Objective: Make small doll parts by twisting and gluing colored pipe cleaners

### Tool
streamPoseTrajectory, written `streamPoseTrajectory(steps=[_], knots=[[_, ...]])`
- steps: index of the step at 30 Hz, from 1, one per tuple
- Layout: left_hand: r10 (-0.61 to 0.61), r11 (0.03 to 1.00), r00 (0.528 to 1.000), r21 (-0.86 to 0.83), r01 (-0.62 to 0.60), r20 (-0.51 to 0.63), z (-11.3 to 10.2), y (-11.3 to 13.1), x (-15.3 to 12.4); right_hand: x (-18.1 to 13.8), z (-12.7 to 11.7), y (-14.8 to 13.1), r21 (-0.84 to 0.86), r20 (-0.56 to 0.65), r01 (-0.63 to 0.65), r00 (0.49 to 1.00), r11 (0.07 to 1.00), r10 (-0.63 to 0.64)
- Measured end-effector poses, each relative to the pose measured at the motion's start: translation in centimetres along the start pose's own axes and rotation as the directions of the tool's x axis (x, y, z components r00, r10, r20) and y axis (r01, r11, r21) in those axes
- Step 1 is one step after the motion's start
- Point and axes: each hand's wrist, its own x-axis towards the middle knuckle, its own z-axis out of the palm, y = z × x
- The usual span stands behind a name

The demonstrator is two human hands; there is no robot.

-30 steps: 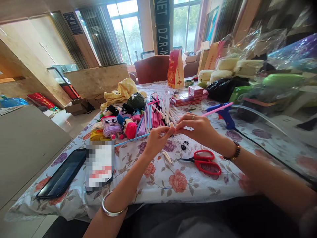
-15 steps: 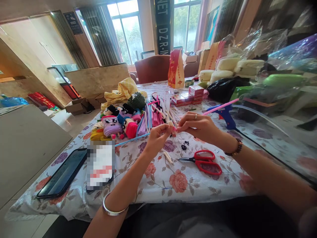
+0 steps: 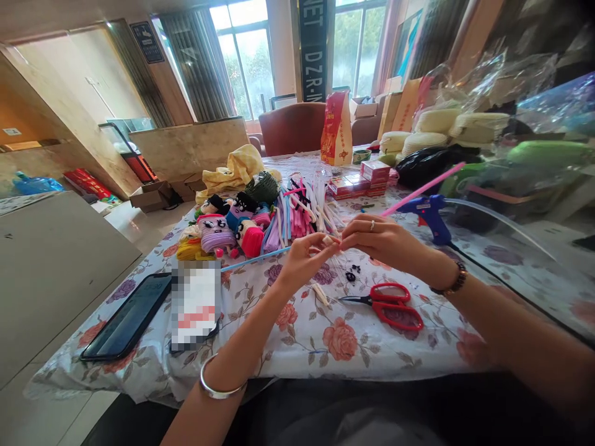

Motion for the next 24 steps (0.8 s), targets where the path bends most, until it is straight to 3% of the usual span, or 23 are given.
streamPoseTrajectory(steps=[9,15,24], knots=[[-0.069,0.997,0.990,0.024,0.067,0.124,-0.46,-0.31,-0.12,-0.21,0.24,0.24,0.065,0.039,-0.003,0.999,0.998,0.001],[0.137,0.947,0.987,0.282,-0.156,0.084,-0.25,-0.22,-0.15,-0.29,0.46,0.27,0.123,0.031,-0.031,0.999,0.992,0.028],[0.406,0.781,0.911,0.487,-0.390,0.078,-0.46,-0.25,-0.25,-0.32,0.80,0.06,0.211,-0.028,-0.143,0.988,0.967,0.152]])
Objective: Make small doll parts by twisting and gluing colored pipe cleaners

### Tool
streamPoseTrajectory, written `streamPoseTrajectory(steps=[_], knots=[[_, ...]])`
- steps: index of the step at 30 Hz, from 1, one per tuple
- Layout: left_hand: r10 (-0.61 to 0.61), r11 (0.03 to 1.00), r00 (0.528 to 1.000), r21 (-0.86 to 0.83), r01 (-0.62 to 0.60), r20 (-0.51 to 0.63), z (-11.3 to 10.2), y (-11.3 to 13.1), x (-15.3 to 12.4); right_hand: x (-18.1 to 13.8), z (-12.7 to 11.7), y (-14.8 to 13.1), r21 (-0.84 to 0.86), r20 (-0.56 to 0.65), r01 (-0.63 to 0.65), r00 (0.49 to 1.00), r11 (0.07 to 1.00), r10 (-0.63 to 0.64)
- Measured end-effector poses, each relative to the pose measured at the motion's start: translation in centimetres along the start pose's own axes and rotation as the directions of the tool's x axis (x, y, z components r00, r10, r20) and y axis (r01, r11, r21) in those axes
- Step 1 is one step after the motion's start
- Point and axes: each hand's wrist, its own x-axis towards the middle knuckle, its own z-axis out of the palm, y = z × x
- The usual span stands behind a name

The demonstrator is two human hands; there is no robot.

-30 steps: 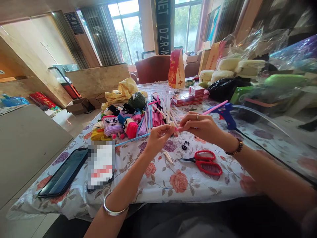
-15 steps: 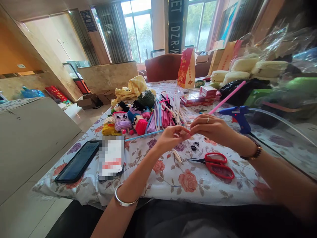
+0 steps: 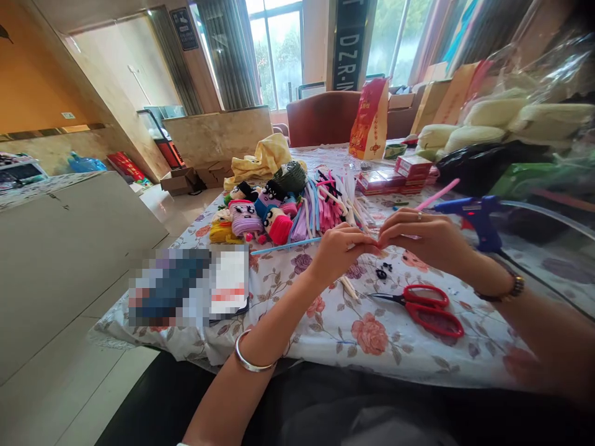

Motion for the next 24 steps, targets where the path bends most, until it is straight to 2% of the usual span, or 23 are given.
streamPoseTrajectory(steps=[6,13,24], knots=[[0.124,0.976,0.991,0.173,-0.130,0.041,0.1,-0.5,0.0,-0.1,0.1,-0.1,-0.028,-0.050,-0.074,0.996,0.997,0.073],[0.187,0.916,0.978,0.343,-0.207,0.091,0.0,-0.5,-0.3,0.1,0.1,-0.7,-0.054,-0.045,-0.090,0.995,0.994,0.087],[0.263,0.897,0.965,0.361,-0.254,0.025,0.2,-0.4,-0.5,0.4,0.1,-1.2,-0.058,-0.108,-0.091,0.991,0.994,0.084]])
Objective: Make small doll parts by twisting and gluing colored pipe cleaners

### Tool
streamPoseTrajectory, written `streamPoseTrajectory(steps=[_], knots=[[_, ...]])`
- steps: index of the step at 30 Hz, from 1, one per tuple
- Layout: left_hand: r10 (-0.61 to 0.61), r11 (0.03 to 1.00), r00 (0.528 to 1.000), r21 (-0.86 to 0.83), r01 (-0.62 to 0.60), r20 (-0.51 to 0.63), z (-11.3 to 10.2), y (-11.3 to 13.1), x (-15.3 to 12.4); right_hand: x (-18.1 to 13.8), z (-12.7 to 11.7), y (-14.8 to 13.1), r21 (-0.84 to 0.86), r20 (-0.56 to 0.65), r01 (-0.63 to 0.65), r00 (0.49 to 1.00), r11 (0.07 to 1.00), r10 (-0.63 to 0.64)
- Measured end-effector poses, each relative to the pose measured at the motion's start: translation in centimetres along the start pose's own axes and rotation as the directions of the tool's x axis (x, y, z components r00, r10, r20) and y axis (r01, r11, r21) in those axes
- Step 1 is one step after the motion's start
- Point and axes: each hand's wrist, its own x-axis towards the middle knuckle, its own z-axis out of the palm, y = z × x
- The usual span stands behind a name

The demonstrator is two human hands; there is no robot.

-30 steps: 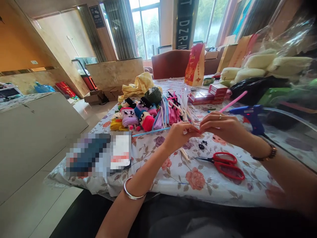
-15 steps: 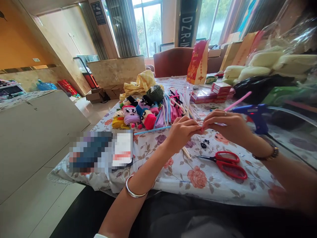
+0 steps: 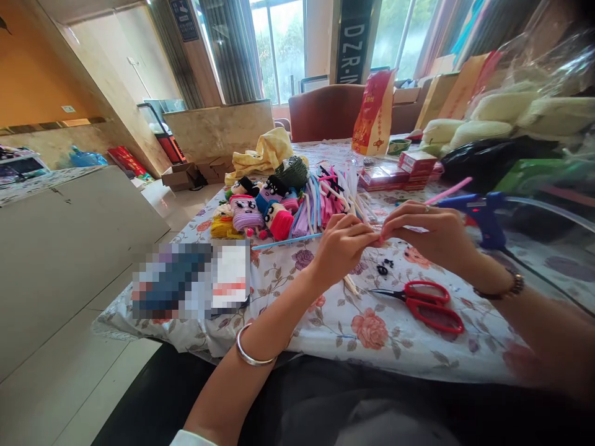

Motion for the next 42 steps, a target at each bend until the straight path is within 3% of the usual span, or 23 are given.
streamPoseTrajectory(steps=[13,19,25,31,36,42], knots=[[-0.027,0.998,1.000,-0.057,0.026,-0.008,0.2,0.1,0.0,-0.2,0.4,0.5,0.049,-0.029,-0.036,0.999,0.998,0.037],[-0.086,0.985,0.993,-0.157,0.072,-0.082,0.2,0.3,0.4,-0.1,0.2,0.7,0.027,-0.052,-0.054,0.997,0.998,0.055],[-0.213,0.937,0.976,-0.273,0.216,0.039,-0.3,0.3,0.7,0.1,0.0,0.8,0.001,-0.028,-0.023,0.999,1.000,0.023],[-0.239,0.928,0.964,-0.265,0.263,0.119,-0.7,0.3,1.1,0.1,0.2,0.9,0.004,-0.001,0.044,0.999,0.999,-0.044],[-0.237,0.943,0.970,-0.226,0.245,0.062,-0.7,0.3,1.0,0.1,0.3,1.0,-0.016,-0.019,0.029,0.999,0.999,-0.029],[-0.196,0.977,0.975,-0.102,0.185,-0.109,-0.6,0.6,0.9,0.1,0.5,0.5,0.032,-0.044,-0.083,0.996,0.996,0.084]])
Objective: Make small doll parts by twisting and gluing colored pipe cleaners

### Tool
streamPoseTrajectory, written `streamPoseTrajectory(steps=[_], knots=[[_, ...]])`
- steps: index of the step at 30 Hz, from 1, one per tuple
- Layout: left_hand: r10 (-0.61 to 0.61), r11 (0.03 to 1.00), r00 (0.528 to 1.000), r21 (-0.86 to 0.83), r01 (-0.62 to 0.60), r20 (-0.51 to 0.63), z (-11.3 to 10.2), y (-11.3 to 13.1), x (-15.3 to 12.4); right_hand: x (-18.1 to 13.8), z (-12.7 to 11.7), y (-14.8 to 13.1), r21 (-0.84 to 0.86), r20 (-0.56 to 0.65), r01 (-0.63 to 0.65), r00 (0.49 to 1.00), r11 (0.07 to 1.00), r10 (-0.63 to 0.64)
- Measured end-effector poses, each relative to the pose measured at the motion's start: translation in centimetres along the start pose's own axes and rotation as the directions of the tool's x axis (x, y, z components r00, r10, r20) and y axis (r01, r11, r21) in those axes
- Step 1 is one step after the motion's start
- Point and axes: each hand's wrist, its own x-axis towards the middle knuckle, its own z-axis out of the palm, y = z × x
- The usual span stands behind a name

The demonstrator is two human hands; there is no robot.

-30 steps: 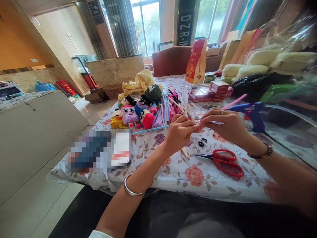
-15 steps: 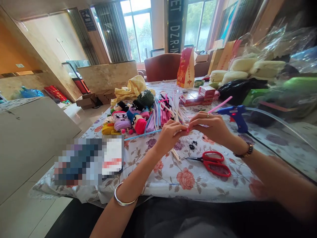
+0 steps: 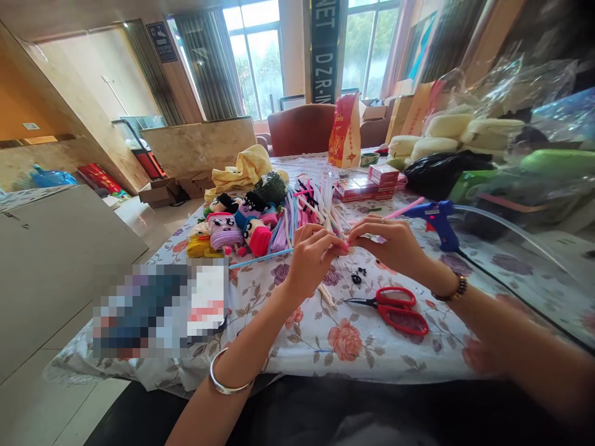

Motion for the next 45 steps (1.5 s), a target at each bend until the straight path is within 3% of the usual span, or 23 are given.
streamPoseTrajectory(steps=[6,13,17,23,30,33,37,41,45], knots=[[0.056,0.998,0.985,0.007,-0.055,-0.163,-0.1,0.8,-0.2,0.1,0.2,-1.2,0.029,-0.060,-0.041,0.997,0.999,0.043],[0.053,0.996,0.954,-0.053,-0.072,-0.296,-0.3,1.6,0.0,-0.3,0.4,-1.9,-0.194,-0.095,0.192,0.972,0.962,-0.213],[0.019,0.996,0.945,-0.077,-0.047,-0.327,-0.4,1.8,0.1,-0.4,0.3,-2.6,-0.292,-0.034,0.219,0.970,0.931,-0.239],[-0.055,0.993,0.944,-0.115,0.019,-0.325,-0.4,1.7,0.1,-0.1,0.5,-4.1,-0.251,-0.068,0.097,0.991,0.963,-0.118],[-0.079,0.993,0.944,-0.110,0.046,-0.320,-0.4,1.8,0.0,-0.2,0.5,-5.6,-0.148,-0.025,-0.179,0.984,0.973,0.178],[-0.016,1.000,0.938,-0.012,0.013,-0.346,-0.3,1.8,0.0,0.0,0.2,-5.9,-0.010,0.036,-0.346,0.938,0.938,0.346],[0.131,0.981,0.923,0.181,-0.068,-0.362,-0.4,1.6,-0.1,0.3,-0.2,-6.0,0.196,0.160,-0.558,0.830,0.807,0.535],[0.288,0.926,0.896,0.336,-0.171,-0.339,-0.6,1.4,-0.3,0.5,-0.6,-5.9,0.310,0.263,-0.680,0.733,0.665,0.628],[0.424,0.834,0.872,0.482,-0.269,-0.245,-0.7,1.4,-0.6,0.4,-0.6,-5.7,0.423,0.329,-0.737,0.668,0.528,0.668]])
